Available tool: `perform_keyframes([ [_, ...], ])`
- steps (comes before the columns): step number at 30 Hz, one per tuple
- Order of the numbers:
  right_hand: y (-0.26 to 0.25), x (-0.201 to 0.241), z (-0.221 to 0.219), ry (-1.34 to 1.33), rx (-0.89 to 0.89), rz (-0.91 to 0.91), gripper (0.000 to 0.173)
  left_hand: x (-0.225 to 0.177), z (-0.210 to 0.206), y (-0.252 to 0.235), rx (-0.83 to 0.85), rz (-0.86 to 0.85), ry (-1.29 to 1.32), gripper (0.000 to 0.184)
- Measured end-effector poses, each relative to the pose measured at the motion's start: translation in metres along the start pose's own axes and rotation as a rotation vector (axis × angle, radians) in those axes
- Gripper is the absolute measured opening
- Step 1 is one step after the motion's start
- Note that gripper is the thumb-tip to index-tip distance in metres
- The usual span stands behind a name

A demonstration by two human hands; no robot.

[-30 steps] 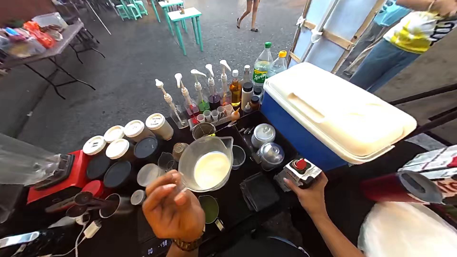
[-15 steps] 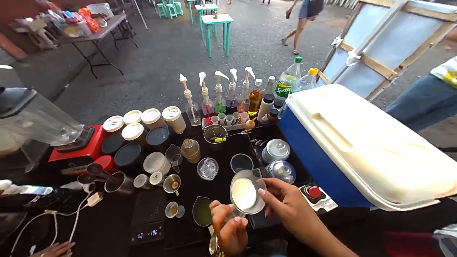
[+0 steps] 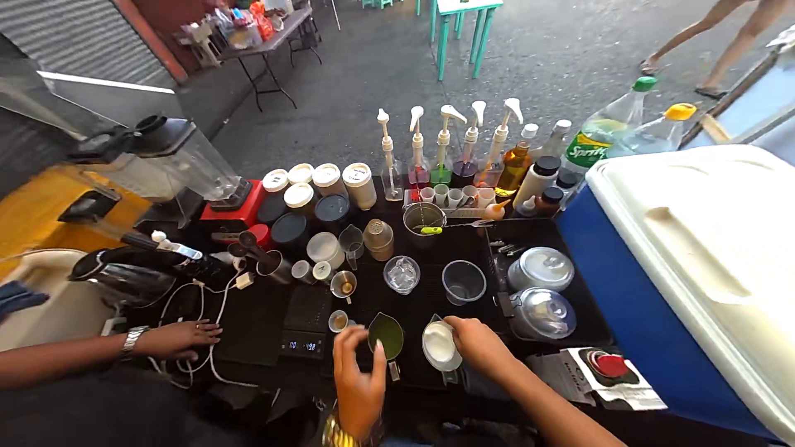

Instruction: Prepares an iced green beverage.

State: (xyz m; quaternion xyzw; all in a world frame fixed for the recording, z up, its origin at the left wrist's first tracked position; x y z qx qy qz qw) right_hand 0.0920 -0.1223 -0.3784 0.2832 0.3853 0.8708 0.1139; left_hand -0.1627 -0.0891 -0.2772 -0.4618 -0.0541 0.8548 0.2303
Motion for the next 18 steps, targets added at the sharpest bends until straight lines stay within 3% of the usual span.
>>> perform_keyframes([
  [3,-0.016,0.000,-0.005,0.068,0.004,-0.039,0.038,0.039,-0.020,-0.070,0.262,0.045,0.025,0.044],
  [8,0.012,-0.022,-0.010,-0.067,-0.204,-0.150,0.051,0.103,-0.098,-0.133,0.750,0.189,0.037,0.101],
  [11,0.055,-0.035,-0.040,-0.366,-0.442,-0.100,0.078,0.111,-0.133,-0.151,0.868,0.107,0.045,0.129],
  [13,0.056,-0.033,-0.074,-0.489,-0.433,-0.102,0.096,0.114,-0.150,-0.155,0.901,0.049,0.059,0.136],
  [14,0.050,-0.030,-0.088,-0.532,-0.418,-0.124,0.096,0.115,-0.155,-0.155,0.904,0.023,0.075,0.136],
  [15,0.042,-0.027,-0.097,-0.577,-0.421,-0.145,0.089,0.114,-0.159,-0.156,0.889,-0.005,0.104,0.135],
  [18,0.027,-0.020,-0.095,-0.584,-0.584,-0.157,0.046,0.108,-0.164,-0.164,0.831,-0.085,0.176,0.121],
])
Point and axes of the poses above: each hand's wrist, its own y-axis away from the middle knuckle, its own z-axis out of the back of the hand, x = y × z, the point moved 9 cm from there along -y, towards the middle knuckle, and after that the axes turned 14 degrees about x, right-handed, at the moved point
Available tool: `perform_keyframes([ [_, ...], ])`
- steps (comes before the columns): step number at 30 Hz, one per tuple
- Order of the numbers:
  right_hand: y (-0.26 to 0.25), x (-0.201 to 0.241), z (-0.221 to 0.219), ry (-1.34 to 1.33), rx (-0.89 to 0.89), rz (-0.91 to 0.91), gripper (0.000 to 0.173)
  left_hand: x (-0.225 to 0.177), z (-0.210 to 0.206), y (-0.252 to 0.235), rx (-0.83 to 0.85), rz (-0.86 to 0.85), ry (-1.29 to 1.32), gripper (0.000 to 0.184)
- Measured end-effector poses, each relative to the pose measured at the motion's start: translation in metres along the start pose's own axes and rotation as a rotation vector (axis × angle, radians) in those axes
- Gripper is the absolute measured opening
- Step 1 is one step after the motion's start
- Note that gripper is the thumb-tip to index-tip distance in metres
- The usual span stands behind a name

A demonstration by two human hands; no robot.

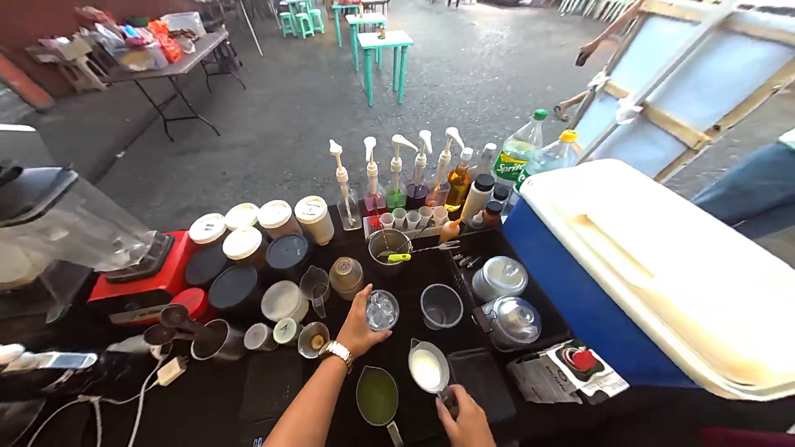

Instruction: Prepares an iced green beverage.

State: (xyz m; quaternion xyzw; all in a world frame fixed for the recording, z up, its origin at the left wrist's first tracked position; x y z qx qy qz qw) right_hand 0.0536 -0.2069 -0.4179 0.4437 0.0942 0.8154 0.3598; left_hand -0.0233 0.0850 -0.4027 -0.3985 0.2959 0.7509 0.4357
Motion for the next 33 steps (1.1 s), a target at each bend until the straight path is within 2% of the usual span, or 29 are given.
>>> perform_keyframes([
  [2,0.005,0.000,-0.001,-0.002,-0.105,0.046,0.033,-0.002,-0.002,0.004,-0.015,-0.018,-0.011,0.113],
  [4,0.013,0.005,0.008,-0.001,-0.149,0.088,0.031,-0.007,0.000,0.009,-0.032,-0.037,-0.015,0.108],
  [9,0.037,0.055,0.056,0.049,-0.024,0.148,0.034,-0.034,0.017,0.033,-0.127,-0.154,0.028,0.104],
  [13,0.046,0.108,0.099,0.171,0.029,0.301,0.034,-0.062,0.030,0.054,-0.158,-0.243,0.042,0.103],
  [18,0.034,0.159,0.133,0.456,0.072,0.379,0.035,-0.090,0.038,0.072,-0.202,-0.276,0.056,0.102],
  [24,0.021,0.199,0.143,0.706,0.163,0.410,0.035,-0.097,0.038,0.081,-0.215,-0.290,0.079,0.105],
  [33,0.015,0.244,0.144,0.887,0.273,0.372,0.034,-0.098,0.034,0.086,-0.225,-0.226,0.082,0.105],
])
Point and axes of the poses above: each hand's wrist, its own y-axis away from the middle knuckle, its own z-axis out of the back of the hand, x = y × z, the point moved 9 cm from there along -y, towards the middle knuckle, and after that the axes turned 14 degrees about x, right-handed, at the moved point
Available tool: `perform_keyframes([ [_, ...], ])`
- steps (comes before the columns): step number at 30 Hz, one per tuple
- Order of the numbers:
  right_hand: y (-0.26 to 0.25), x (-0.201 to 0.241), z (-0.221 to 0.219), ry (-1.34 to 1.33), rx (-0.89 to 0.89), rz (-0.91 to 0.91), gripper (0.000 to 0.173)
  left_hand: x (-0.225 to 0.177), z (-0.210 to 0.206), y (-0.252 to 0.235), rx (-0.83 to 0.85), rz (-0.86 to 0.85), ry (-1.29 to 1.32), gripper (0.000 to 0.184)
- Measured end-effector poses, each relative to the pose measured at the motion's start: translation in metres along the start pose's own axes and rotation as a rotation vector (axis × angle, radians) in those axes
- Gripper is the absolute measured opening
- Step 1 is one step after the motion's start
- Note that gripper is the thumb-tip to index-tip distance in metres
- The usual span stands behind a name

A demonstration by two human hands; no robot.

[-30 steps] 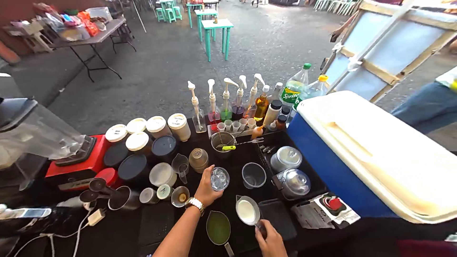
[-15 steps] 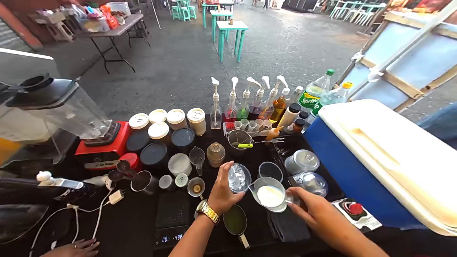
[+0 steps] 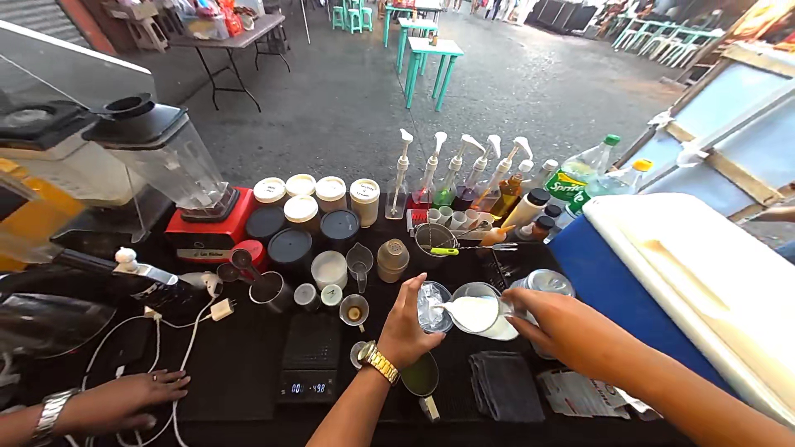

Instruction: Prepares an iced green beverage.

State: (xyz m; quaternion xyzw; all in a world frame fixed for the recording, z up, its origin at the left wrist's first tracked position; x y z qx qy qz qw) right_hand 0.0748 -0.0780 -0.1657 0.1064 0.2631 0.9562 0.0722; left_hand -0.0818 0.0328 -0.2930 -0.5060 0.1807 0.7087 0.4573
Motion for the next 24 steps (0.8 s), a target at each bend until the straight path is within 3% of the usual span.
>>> perform_keyframes([
  [24,-0.026,0.049,0.047,0.334,0.144,-0.047,0.019,0.003,0.006,0.006,-0.097,0.078,0.093,0.115],
])
Point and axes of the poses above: each hand's wrist, its own y-axis away from the middle knuckle, its own z-axis out of the back of the hand, x = y × z, the point moved 9 cm from there along -y, towards the middle knuckle, and after that the axes turned 14 degrees about x, right-handed, at the moved point
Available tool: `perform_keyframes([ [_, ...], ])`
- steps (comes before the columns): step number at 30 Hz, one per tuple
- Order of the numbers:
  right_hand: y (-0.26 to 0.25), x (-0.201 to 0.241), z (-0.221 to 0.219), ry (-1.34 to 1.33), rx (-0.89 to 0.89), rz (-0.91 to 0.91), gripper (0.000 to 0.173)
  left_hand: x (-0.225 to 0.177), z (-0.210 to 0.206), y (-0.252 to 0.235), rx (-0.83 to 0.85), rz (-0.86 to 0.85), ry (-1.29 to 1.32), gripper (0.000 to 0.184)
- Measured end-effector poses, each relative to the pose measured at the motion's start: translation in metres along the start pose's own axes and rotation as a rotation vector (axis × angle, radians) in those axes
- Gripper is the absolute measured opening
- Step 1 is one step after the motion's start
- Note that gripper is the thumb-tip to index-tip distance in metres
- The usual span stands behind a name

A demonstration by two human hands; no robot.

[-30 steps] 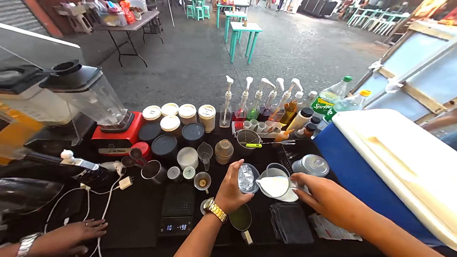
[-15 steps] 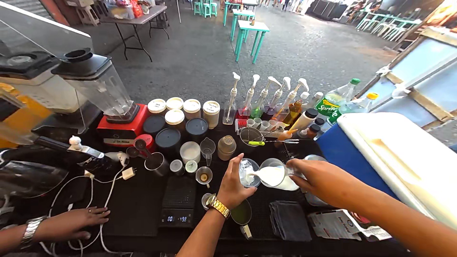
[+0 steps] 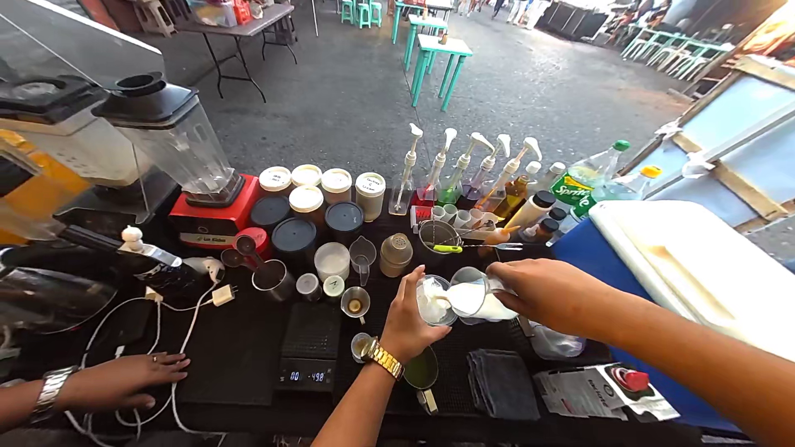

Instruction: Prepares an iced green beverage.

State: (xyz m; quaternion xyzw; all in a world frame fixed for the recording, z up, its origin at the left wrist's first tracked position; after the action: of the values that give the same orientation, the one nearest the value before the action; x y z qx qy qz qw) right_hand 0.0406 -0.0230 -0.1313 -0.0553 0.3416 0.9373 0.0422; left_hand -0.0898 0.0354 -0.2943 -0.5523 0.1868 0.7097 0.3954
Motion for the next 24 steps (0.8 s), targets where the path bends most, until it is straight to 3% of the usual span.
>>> perform_keyframes([
  [13,-0.014,0.069,0.045,0.270,0.104,0.071,0.013,0.002,0.016,0.002,-0.074,0.039,-0.071,0.115],
  [17,-0.012,0.106,0.058,0.340,0.255,0.080,0.010,0.003,0.017,0.002,-0.086,0.053,-0.067,0.117],
  [24,-0.011,0.157,0.044,0.451,0.189,0.223,0.015,-0.012,0.023,0.014,-0.068,0.172,-0.052,0.111],
])
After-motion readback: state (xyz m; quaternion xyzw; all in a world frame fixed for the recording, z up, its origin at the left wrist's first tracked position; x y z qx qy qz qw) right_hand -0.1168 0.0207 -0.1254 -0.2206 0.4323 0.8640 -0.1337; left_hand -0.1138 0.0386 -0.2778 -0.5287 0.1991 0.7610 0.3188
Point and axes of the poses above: each hand's wrist, its own y-axis away from the middle knuckle, its own z-axis out of the back of the hand, x = y × z, the point moved 9 cm from there along -y, towards the middle knuckle, and after that the axes turned 14 degrees about x, right-handed, at the moved point
